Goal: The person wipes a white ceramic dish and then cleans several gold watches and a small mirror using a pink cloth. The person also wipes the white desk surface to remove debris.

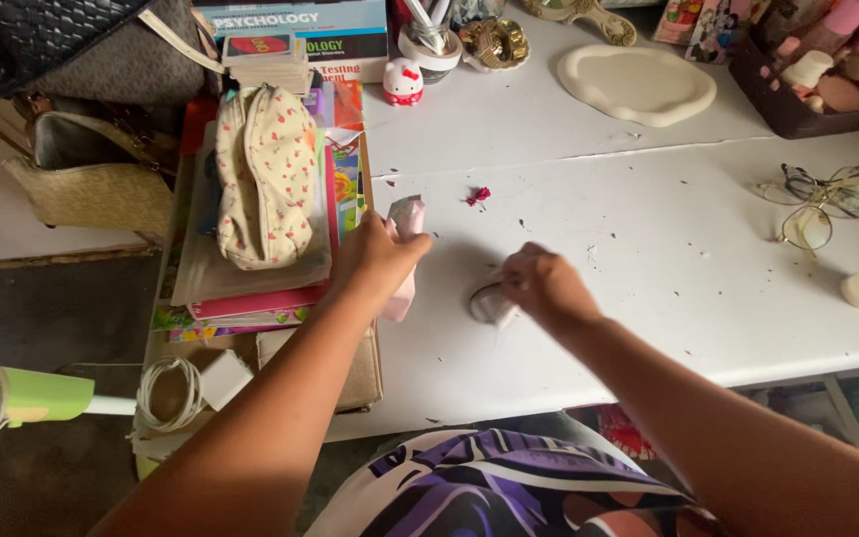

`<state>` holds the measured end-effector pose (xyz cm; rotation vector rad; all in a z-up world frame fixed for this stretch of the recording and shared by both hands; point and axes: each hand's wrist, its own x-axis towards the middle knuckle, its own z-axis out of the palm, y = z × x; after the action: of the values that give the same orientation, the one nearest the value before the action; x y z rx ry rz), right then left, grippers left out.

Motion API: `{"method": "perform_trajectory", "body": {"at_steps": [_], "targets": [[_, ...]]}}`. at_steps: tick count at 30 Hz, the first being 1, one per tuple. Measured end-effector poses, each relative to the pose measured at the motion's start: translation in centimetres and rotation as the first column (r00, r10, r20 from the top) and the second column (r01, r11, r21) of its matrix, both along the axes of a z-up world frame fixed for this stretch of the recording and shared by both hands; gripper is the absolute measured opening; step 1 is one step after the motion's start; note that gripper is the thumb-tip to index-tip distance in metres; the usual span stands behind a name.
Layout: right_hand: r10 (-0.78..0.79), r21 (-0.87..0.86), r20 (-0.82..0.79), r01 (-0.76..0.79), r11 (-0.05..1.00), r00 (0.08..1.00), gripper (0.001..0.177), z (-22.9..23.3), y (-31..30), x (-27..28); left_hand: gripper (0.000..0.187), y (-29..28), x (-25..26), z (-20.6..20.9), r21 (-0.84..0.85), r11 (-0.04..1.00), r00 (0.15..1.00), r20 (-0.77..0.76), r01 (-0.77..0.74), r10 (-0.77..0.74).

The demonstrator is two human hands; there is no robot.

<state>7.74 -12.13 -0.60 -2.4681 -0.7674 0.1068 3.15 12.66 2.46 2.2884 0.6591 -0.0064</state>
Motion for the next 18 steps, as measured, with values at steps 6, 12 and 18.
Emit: {"method": "perform_trajectory", "body": {"at_steps": [6,12,18], "targets": [[-0.332,0.180,-0.528,0.485,0.856,0.782,0.014,3.2,-5.5,3.3,0.061,-0.9,-1.2,-0.4,-0.337,0.941,0.999,0.039,0.030,-0.018],[0.211,0.735,-0.621,0.468,0.490,0.755,0.006,6.1,-5.8,3.1,0.061,-3.2,-0.8,3.6,-0.804,0.490,0.942,0.290,0.336,-0.170],[0.200,0.741,-0.572,0.396,0.542,0.795,0.008,6.7,-3.3,2.8,0.059,-5.7,0.2,8.0,-0.837,0.263,0.865,0.400,0.480,-0.304]]}}
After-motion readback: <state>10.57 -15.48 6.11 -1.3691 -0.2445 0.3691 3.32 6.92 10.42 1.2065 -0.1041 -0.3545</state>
